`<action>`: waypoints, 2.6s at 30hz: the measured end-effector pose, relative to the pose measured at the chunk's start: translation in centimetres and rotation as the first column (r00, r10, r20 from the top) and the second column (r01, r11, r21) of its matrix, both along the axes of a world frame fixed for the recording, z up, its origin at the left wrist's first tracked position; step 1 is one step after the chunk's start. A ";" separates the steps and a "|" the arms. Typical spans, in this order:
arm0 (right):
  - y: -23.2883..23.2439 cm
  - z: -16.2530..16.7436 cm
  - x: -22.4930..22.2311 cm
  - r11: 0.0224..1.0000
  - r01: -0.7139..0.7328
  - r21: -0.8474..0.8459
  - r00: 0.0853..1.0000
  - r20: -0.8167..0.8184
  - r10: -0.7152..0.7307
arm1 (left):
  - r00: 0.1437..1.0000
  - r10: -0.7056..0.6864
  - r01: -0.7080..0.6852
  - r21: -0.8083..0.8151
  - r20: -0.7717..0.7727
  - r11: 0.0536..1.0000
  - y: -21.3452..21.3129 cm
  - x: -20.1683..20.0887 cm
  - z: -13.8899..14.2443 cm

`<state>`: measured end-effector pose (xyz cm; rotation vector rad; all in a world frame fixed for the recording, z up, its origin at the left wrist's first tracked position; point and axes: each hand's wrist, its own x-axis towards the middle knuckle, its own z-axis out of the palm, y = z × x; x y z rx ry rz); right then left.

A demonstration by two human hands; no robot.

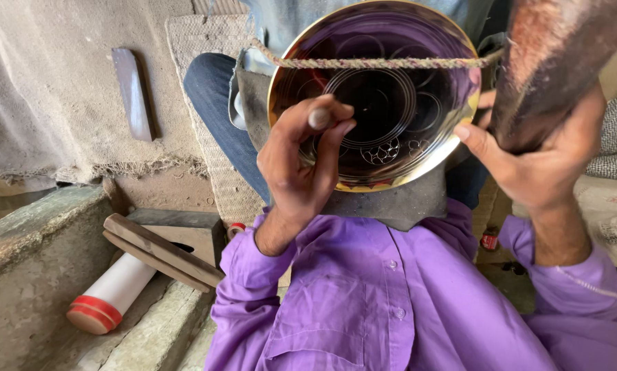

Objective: The person sits on the floor with a decorated brass plate held on a sandbag on their lap. They hold a small punch against the plate's surface and strike it with a wooden mallet, working across the floral pattern to engrave the design, repositioning the punch repeatedly.

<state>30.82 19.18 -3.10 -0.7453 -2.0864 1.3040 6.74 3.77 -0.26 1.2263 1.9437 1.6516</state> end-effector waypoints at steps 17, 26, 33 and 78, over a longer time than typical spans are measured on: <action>-4.1 -8.4 6.5 0.964 0.265 0.019 0.961 -0.094 -0.262 | 0.846 -0.366 0.455 -0.168 0.387 0.874 0.7 -1.4 2.2; -7.5 -4.0 11.8 0.944 0.308 -0.114 0.934 0.226 -0.277 | 0.740 -0.653 0.672 -0.142 0.158 0.727 3.1 -2.3 1.6; -8.6 -3.8 13.7 0.929 0.347 -0.126 0.913 0.272 -0.304 | 0.579 -0.795 0.814 -0.195 0.181 0.548 5.2 -3.3 0.4; -2.7 2.8 7.4 0.993 -0.017 0.116 0.903 0.428 -0.035 | 0.648 -0.746 0.758 -0.229 0.153 0.611 4.0 -3.1 0.9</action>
